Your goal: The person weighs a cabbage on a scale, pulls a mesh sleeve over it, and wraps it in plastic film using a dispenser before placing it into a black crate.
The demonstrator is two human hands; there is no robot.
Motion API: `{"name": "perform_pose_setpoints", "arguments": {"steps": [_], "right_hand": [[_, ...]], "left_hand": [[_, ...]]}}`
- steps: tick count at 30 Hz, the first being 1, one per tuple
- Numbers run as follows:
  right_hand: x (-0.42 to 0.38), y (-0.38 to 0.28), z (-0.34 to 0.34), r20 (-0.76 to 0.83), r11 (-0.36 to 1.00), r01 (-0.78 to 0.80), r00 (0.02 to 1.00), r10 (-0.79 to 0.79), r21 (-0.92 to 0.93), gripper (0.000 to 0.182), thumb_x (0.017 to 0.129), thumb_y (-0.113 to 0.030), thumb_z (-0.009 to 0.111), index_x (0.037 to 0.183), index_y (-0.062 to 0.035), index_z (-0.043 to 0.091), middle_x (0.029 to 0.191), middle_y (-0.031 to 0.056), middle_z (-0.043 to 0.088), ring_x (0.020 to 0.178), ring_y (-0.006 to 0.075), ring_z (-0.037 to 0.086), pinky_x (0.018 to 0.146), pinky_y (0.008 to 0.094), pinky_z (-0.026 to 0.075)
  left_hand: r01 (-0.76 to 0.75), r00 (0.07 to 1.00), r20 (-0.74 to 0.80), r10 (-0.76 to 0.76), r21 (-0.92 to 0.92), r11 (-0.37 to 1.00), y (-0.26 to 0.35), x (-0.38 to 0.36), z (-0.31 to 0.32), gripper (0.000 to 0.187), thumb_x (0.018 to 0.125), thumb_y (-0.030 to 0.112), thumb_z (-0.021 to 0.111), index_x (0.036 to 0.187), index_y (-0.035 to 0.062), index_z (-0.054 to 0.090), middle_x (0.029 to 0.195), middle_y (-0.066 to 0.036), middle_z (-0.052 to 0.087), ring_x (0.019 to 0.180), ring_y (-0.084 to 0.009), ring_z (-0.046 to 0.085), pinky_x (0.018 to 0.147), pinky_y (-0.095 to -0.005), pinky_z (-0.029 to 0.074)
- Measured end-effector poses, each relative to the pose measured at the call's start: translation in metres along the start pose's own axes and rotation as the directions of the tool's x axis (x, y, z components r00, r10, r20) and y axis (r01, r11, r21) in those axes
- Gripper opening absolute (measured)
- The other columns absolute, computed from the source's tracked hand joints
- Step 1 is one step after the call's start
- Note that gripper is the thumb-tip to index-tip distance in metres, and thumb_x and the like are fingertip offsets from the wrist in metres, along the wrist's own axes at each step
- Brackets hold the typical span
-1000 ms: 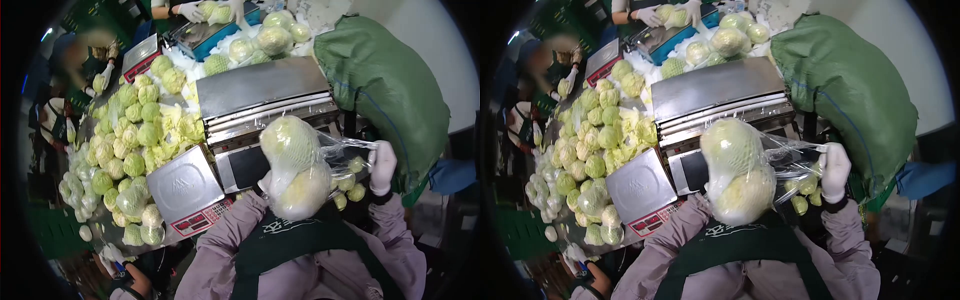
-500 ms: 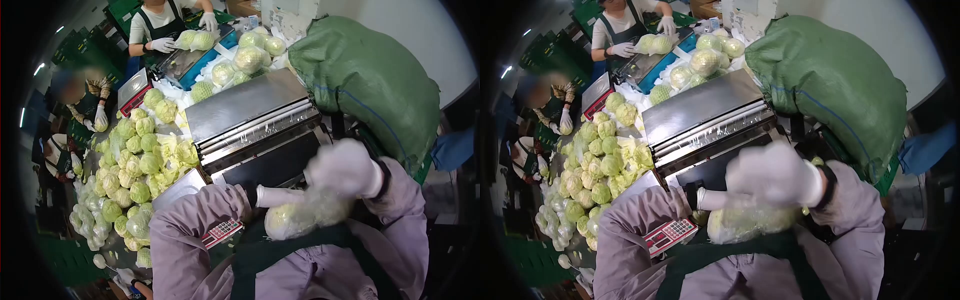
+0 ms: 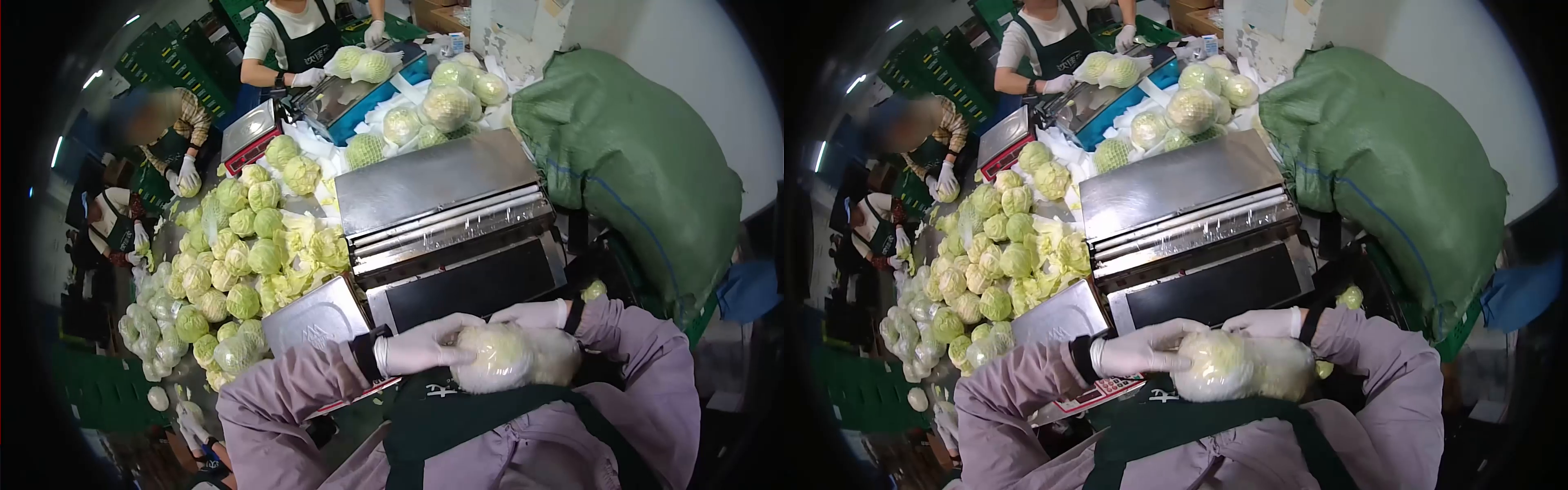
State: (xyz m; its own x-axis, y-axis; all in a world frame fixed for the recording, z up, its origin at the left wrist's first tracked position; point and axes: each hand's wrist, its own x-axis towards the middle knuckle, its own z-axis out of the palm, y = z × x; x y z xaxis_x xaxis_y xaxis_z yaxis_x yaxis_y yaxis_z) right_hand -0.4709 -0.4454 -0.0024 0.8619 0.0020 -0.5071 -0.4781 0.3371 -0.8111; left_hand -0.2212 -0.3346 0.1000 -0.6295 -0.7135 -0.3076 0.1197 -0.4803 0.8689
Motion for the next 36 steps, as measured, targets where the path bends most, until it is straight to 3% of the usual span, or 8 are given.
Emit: {"name": "perform_pose_setpoints", "arguments": {"steps": [4,5,14,22,26,32,34,36], "right_hand": [[-0.016,-0.035,-0.018,0.055,0.959,-0.280,0.958,0.282,-0.040,0.039,0.100,-0.027,0.039,0.128,-0.0031,0.051,0.114,0.0039,0.059,0.100,0.0104,0.053,0.090,0.0278,0.043],[-0.029,-0.054,-0.001,0.155,0.806,-0.247,0.969,0.193,0.538,0.049,0.101,-0.037,0.035,0.134,-0.0023,0.044,0.123,0.0067,0.056,0.110,0.0126,0.053,0.097,0.0298,0.041],[0.008,-0.048,-0.077,0.369,0.882,-0.231,0.927,0.071,0.411,0.055,0.094,-0.036,0.053,0.133,0.0005,0.044,0.128,0.0100,0.053,0.115,0.0179,0.052,0.102,0.0352,0.040],[0.146,-0.272,-0.177,-0.257,0.924,0.371,0.888,-0.381,-0.091,0.048,0.093,-0.033,0.057,0.127,0.0003,0.050,0.119,0.0075,0.058,0.107,0.0148,0.055,0.093,0.0310,0.045],[0.257,-0.332,-0.274,-0.749,0.835,-0.115,0.520,-0.411,-0.538,0.076,0.080,-0.053,0.063,0.126,0.0055,0.050,0.119,0.0191,0.060,0.109,0.0285,0.058,0.095,0.0330,0.043],[0.424,-0.309,-0.483,-0.809,0.535,-0.692,0.123,-0.574,-0.485,0.076,0.082,-0.057,0.054,0.122,0.0066,0.052,0.129,0.0287,0.049,0.121,0.0323,0.050,0.099,0.0358,0.040],[0.387,-0.358,-0.425,-0.601,0.081,-0.598,0.776,-0.193,-0.797,0.076,0.081,-0.052,0.054,0.136,-0.0020,0.041,0.137,0.0270,0.042,0.121,0.0350,0.050,0.101,0.0423,0.039],[0.377,-0.358,-0.387,-0.645,0.104,-0.645,0.714,-0.272,-0.757,0.072,0.082,-0.051,0.053,0.135,-0.0036,0.043,0.136,0.0260,0.044,0.120,0.0352,0.051,0.100,0.0424,0.040]], "left_hand": [[-0.061,0.996,-0.073,0.055,-0.088,0.994,0.006,-0.008,0.005,0.062,0.089,0.015,0.063,0.141,0.0048,0.031,0.137,-0.011,0.041,0.127,-0.0188,0.038,0.108,-0.0352,0.031],[-0.122,0.982,-0.160,0.105,-0.097,0.988,0.012,-0.009,0.005,0.058,0.089,0.013,0.063,0.139,0.0062,0.035,0.135,-0.010,0.042,0.126,-0.0183,0.040,0.107,-0.0348,0.032],[-0.231,0.591,-0.479,0.649,0.671,0.705,0.112,-0.097,-0.003,0.045,0.086,0.013,0.058,0.127,-0.0038,0.049,0.129,-0.019,0.051,0.123,-0.0287,0.047,0.104,-0.0388,0.034],[0.283,0.314,-0.599,0.736,0.800,0.530,0.155,-0.137,0.015,0.052,0.078,0.024,0.064,0.119,-0.0062,0.054,0.123,-0.026,0.053,0.116,-0.0380,0.051,0.099,-0.0436,0.038],[0.275,0.222,-0.755,0.617,0.655,0.703,0.170,-0.125,0.018,0.070,0.076,0.041,0.068,0.124,-0.0058,0.048,0.125,-0.026,0.051,0.119,-0.0350,0.048,0.102,-0.0441,0.035],[-0.041,0.442,-0.530,0.723,0.793,0.607,0.178,-0.118,-0.044,0.070,0.080,0.029,0.070,0.135,-0.0019,0.040,0.135,-0.019,0.046,0.126,-0.0308,0.044,0.110,-0.0402,0.029],[-0.044,0.476,-0.505,0.720,0.804,0.593,0.180,-0.096,-0.055,0.070,0.080,0.029,0.070,0.135,-0.0020,0.040,0.134,-0.019,0.046,0.125,-0.0307,0.044,0.110,-0.0401,0.029],[-0.022,0.496,-0.488,0.718,0.820,0.572,0.176,-0.077,-0.059,0.070,0.080,0.029,0.070,0.135,-0.0021,0.040,0.134,-0.019,0.046,0.125,-0.0306,0.044,0.109,-0.0401,0.029]]}}
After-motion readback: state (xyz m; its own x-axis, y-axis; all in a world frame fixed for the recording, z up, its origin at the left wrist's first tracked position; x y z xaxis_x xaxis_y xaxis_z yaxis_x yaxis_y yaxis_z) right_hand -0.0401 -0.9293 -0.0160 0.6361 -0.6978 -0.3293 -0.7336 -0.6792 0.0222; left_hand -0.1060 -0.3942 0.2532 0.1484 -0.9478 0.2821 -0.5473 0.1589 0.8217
